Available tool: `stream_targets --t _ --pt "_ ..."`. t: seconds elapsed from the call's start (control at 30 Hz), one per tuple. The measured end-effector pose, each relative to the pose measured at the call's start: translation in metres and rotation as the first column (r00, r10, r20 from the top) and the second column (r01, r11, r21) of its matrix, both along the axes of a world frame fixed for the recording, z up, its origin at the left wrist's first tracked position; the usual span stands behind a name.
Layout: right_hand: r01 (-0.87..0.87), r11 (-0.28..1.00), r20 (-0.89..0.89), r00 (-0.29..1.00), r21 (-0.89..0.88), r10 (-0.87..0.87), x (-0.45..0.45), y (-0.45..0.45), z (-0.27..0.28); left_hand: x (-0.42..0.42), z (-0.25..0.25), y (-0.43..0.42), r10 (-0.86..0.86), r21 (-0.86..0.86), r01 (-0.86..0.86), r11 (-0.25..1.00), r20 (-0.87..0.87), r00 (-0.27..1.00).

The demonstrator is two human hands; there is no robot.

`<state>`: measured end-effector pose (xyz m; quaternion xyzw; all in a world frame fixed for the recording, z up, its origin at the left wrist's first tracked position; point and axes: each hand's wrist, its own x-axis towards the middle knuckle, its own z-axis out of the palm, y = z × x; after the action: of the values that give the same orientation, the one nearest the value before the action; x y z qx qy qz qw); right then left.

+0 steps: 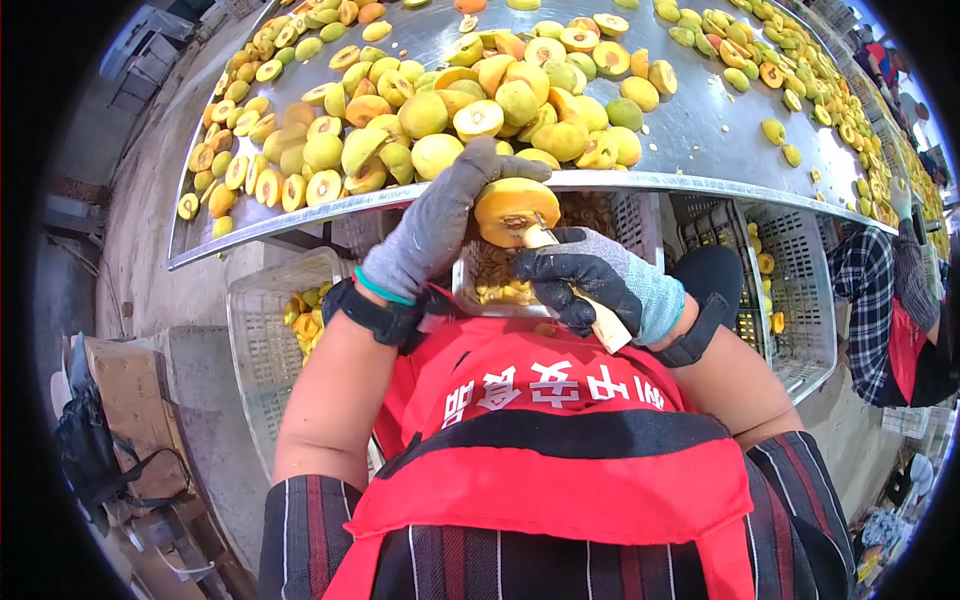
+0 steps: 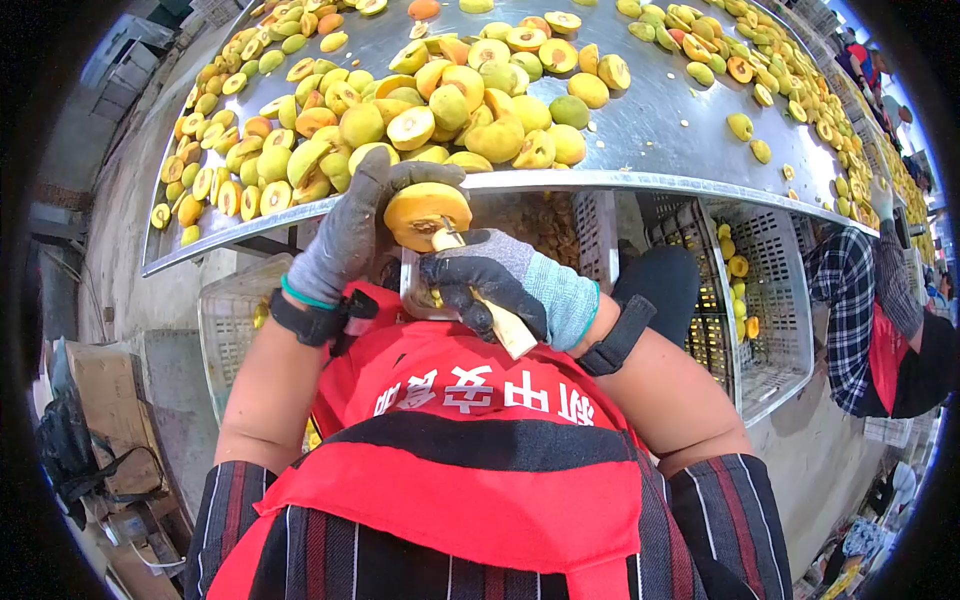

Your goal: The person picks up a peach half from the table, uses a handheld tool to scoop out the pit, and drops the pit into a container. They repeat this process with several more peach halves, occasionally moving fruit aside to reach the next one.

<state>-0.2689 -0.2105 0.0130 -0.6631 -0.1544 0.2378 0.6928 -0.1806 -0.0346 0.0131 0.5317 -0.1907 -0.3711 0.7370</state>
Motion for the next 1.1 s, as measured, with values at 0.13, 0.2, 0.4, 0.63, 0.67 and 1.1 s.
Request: stream_targets --t 0.13,0.2,0.4,0.63,0.67,1.1 --pt "0.116 0.99 -0.481 0.875 0.085 -0.061 -0.004 0.011 0.027 0.003 0.012 -0.007 -0.154 0.204 0.091 0.975 0.318 0.936" --pt "0.089 0.996 -0.453 0.888 0.004 -0.077 -0.006 0.014 0.027 -0.001 0.011 -0.011 -0.136 0.257 0.048 0.965 0.334 0.933" --pt "0.117 0.988 -0.333 0.94 0.104 -0.076 -0.016 0.014 0.021 -0.017 0.005 -0.026 0.151 0.129 -0.237 0.963 0.468 0.87" --pt "0.255 0.948 -0.601 0.794 0.188 -0.094 -0.016 0.014 0.021 -0.011 0.008 -0.03 0.081 0.234 -0.176 0.956 0.368 0.926" --pt "0.194 0.979 -0.446 0.883 0.055 -0.15 -0.013 0.016 0.018 -0.013 0.013 -0.034 0.083 0.346 -0.194 0.918 0.311 0.947" --pt "0.314 0.835 -0.741 0.653 0.452 0.156 -0.017 0.013 0.023 -0.028 -0.002 -0.032 0.374 -0.035 -0.373 0.927 0.097 0.922"
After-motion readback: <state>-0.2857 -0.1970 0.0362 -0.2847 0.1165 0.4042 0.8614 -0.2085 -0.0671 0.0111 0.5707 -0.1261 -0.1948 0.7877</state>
